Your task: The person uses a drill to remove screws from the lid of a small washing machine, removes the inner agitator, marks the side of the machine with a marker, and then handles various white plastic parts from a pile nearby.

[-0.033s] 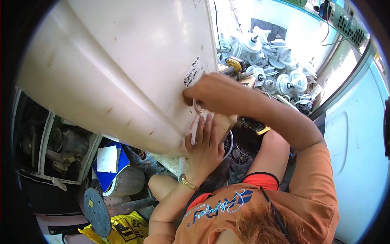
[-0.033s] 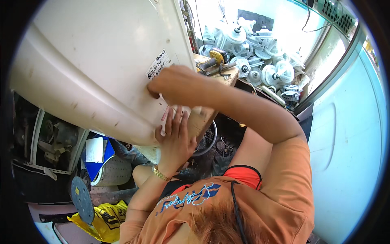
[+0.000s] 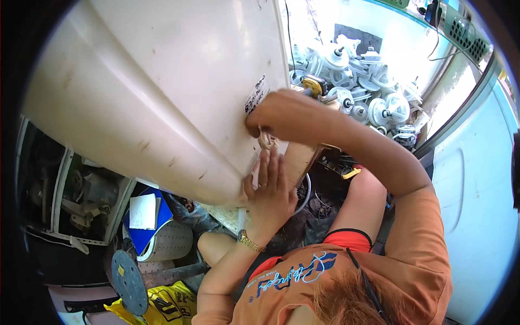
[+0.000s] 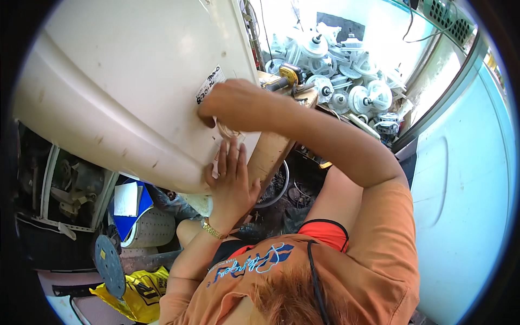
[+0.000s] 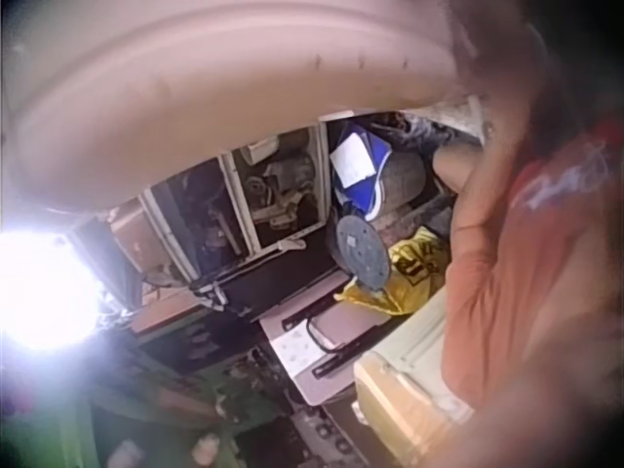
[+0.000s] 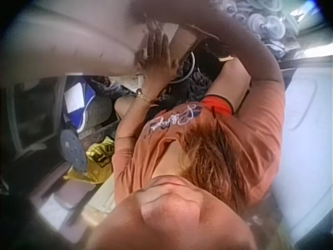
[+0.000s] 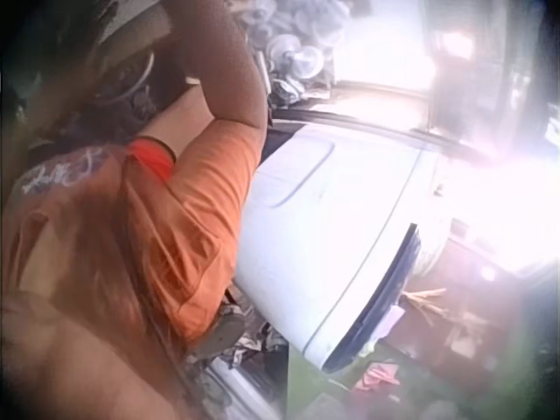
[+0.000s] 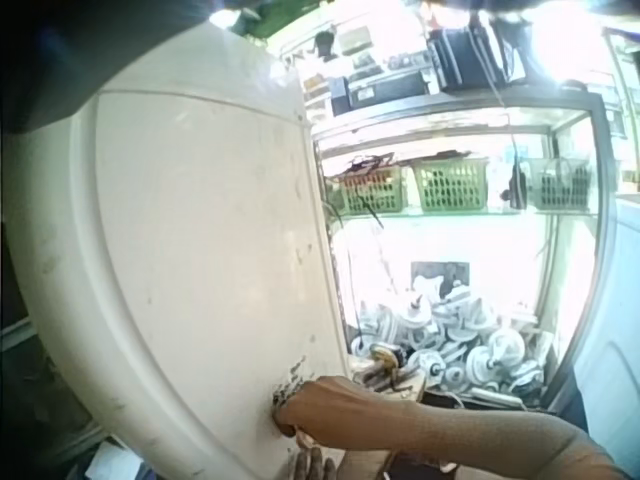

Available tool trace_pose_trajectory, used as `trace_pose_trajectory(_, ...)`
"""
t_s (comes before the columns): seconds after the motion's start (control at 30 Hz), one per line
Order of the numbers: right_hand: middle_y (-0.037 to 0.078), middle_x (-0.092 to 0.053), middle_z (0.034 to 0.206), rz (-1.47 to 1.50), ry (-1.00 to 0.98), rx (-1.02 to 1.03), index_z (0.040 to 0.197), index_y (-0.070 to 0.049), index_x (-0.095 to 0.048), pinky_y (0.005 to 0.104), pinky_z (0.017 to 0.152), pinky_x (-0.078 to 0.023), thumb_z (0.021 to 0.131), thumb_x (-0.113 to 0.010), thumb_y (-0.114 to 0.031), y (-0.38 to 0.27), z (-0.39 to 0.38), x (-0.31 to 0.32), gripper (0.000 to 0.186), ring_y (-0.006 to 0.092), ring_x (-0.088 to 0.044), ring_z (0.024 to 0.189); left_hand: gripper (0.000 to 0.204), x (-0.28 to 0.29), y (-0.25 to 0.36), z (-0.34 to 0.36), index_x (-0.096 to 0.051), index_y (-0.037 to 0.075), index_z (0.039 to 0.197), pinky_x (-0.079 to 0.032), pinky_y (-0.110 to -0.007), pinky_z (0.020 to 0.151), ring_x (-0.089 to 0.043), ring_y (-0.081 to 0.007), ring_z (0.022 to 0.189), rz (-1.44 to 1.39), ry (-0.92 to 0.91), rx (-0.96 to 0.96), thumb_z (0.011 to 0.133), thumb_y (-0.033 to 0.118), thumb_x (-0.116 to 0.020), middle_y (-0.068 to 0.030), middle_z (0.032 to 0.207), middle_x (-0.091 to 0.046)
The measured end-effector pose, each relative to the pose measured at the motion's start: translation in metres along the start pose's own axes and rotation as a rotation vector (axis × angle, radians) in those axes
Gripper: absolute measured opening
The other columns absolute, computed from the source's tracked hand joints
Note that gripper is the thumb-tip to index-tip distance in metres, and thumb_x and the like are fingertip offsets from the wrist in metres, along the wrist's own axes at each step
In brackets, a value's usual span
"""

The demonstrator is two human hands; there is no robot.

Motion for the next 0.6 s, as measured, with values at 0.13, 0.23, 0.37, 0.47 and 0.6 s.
trace_pose_trajectory(0.13, 0.008, -0.071, 0.08, -0.003, 0.081, -0.057, 0.089, -0.01, -0.072, 0.0395, 0.071, -0.053, 0.083, -0.072, -0.018, 0.023, -0.003, 0.011, 0.01, 0.0281, -0.069, 0.076, 0.092, -0.007, -0.006, 0.005, -0.032, -0.005, 0.152, -0.022, -0.047, 0.109, -0.019, -0.0288, 0.154, 0.101, -0.088, 0.049, 0.08, 0.039, -0.069, -0.0221, 0.165, -0.023)
trace_pose_trajectory(0.23, 0.006, -0.07, 0.078, 0.036, 0.349, -0.3, 0.087, -0.01, -0.071, 0.0373, 0.065, -0.052, 0.078, -0.08, -0.026, 0.053, -0.023, 0.028, 0.021, 0.0269, -0.068, 0.072, 0.093, -0.013, -0.007, 0.01, -0.033, -0.006, 0.152, -0.021, -0.046, 0.109, -0.018, -0.0293, 0.155, 0.135, -0.13, 0.045, 0.08, 0.04, -0.07, -0.0251, 0.164, -0.021)
trace_pose_trajectory(0.37, 0.005, -0.073, 0.087, 0.108, 0.415, -0.23, 0.09, -0.009, -0.07, 0.0372, 0.071, -0.054, 0.078, -0.079, -0.025, 0.06, -0.032, 0.015, 0.022, 0.0269, -0.07, 0.08, 0.093, -0.019, -0.004, 0.01, -0.033, -0.007, 0.151, -0.021, -0.046, 0.11, -0.016, -0.0301, 0.155, 0.157, -0.158, 0.045, 0.08, 0.041, -0.07, -0.0265, 0.164, -0.021)
trace_pose_trajectory(0.47, 0.006, -0.073, 0.086, 0.166, 0.405, -0.194, 0.089, -0.007, -0.07, 0.0371, 0.071, -0.054, 0.077, -0.08, -0.022, 0.067, -0.028, 0.014, 0.022, 0.0274, -0.07, 0.079, 0.093, -0.024, -0.003, 0.011, -0.033, -0.006, 0.152, -0.021, -0.047, 0.11, -0.015, -0.0315, 0.155, 0.16, -0.162, 0.044, 0.081, 0.041, -0.07, -0.0264, 0.164, -0.021)
trace_pose_trajectory(0.6, 0.011, -0.072, 0.079, 0.402, 0.479, -0.298, 0.089, -0.002, -0.071, 0.0304, 0.067, -0.053, 0.077, -0.08, -0.009, 0.083, -0.037, 0.001, 0.017, 0.022, -0.07, 0.07, 0.092, -0.027, 0.001, 0.01, -0.034, -0.004, 0.153, -0.02, -0.05, 0.111, -0.014, -0.0323, 0.155, 0.09, -0.172, 0.052, 0.081, 0.042, -0.07, -0.0247, 0.165, -0.017)
Point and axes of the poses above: each hand's wrist, its own z-axis towards the middle knuckle, its own x-axis out of the back of the hand, y = z × x, the point moved 8 cm from there along z, towards the middle knuckle
